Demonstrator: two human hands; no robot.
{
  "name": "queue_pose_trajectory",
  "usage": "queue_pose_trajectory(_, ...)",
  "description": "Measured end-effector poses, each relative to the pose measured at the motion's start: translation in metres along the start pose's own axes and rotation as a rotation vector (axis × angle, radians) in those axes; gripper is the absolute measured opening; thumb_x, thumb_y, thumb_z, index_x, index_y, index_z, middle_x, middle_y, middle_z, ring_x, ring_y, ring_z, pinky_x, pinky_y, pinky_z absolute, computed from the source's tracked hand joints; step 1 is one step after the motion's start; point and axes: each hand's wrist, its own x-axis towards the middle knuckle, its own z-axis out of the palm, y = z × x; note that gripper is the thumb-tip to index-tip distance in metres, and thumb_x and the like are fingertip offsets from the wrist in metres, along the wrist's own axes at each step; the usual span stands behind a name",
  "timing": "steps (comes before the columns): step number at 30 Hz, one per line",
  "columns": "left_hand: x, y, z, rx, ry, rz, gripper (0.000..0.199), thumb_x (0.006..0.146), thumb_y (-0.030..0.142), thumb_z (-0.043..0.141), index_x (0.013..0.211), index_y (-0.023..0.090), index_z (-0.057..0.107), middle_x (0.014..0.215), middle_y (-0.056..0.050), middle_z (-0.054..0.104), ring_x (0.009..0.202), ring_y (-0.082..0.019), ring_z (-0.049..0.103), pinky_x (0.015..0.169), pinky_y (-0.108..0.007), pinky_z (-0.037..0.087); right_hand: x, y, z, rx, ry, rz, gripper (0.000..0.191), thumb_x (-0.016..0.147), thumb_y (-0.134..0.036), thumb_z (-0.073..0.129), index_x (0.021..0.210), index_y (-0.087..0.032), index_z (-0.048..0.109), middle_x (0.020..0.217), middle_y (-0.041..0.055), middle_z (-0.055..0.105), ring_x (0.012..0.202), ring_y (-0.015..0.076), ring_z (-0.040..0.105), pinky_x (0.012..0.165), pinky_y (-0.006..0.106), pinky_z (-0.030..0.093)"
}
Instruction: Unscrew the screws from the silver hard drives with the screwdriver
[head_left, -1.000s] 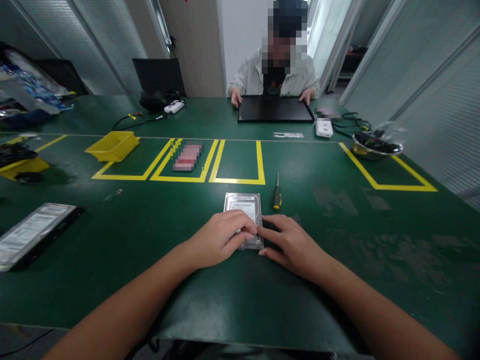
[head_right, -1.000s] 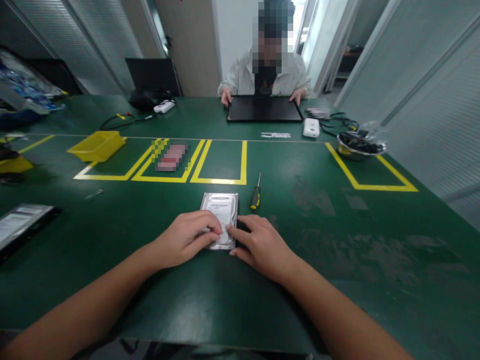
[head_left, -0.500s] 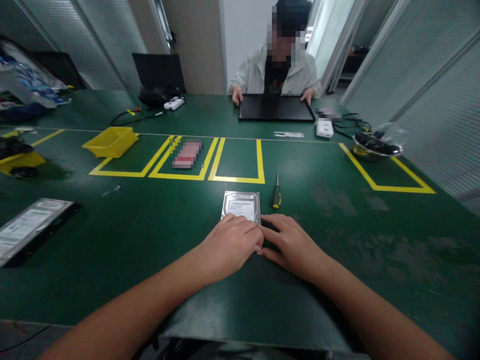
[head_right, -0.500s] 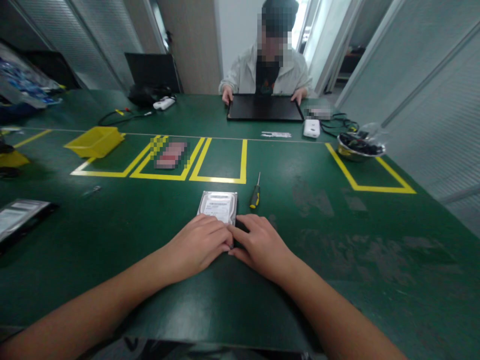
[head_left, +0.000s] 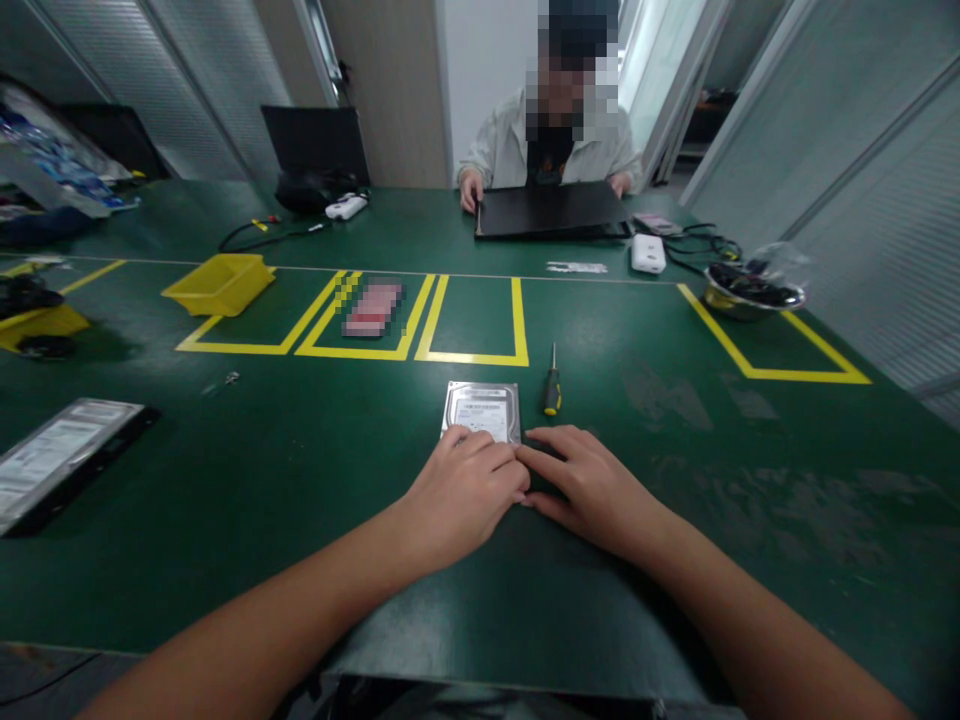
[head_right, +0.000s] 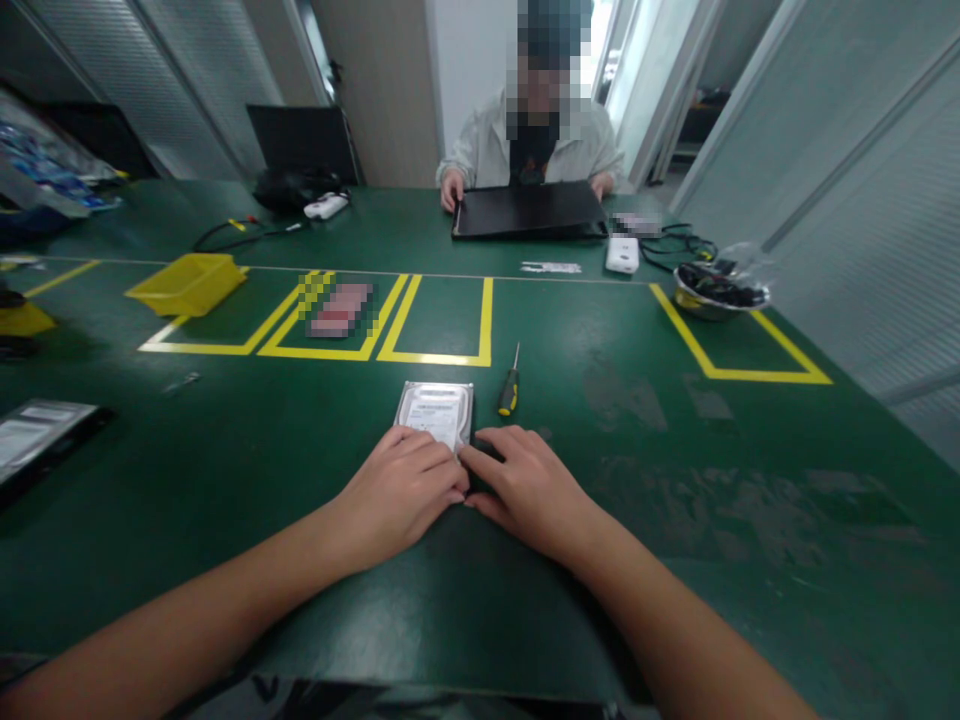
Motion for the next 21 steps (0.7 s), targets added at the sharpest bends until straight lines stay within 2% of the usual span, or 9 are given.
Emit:
queue_pose_trajectory(12, -0.0005, 0.0038, -0.0013, -0.021, 0.005, -0.013, 0.017, 0.095, 0.025, 0.051, 0.089, 0.019, 0.066, 0.094, -0.005, 0.067, 0.091, -0.022, 0.054, 0.086, -0.040, 0.035, -0.0008, -0.0012, 0.0003, -0.001, -0.013, -0.001, 0.046, 0.092, -0.034, 0.059, 0.133, -0.017, 0.054, 0.129, 0.0146, 0.056, 0.111, 0.0289, 0.053, 0.094, 0.046, 0.047)
queue_pose_trajectory(21, -0.0021, 0.0047, 0.0043, -0.105, 0.089, -0.047, 0.011, 0.090, 0.023, 0.059, 0.085, 0.021, 0.068, 0.087, -0.004, 0.069, 0.092, -0.023, 0.052, 0.082, -0.041, 0.033, -0.0013, -0.0004, 0.0026, -0.004, -0.008, -0.004, 0.046, 0.092, -0.037, 0.058, 0.134, -0.017, 0.053, 0.127, 0.0155, 0.057, 0.110, 0.0293, 0.054, 0.092, 0.047, 0.049)
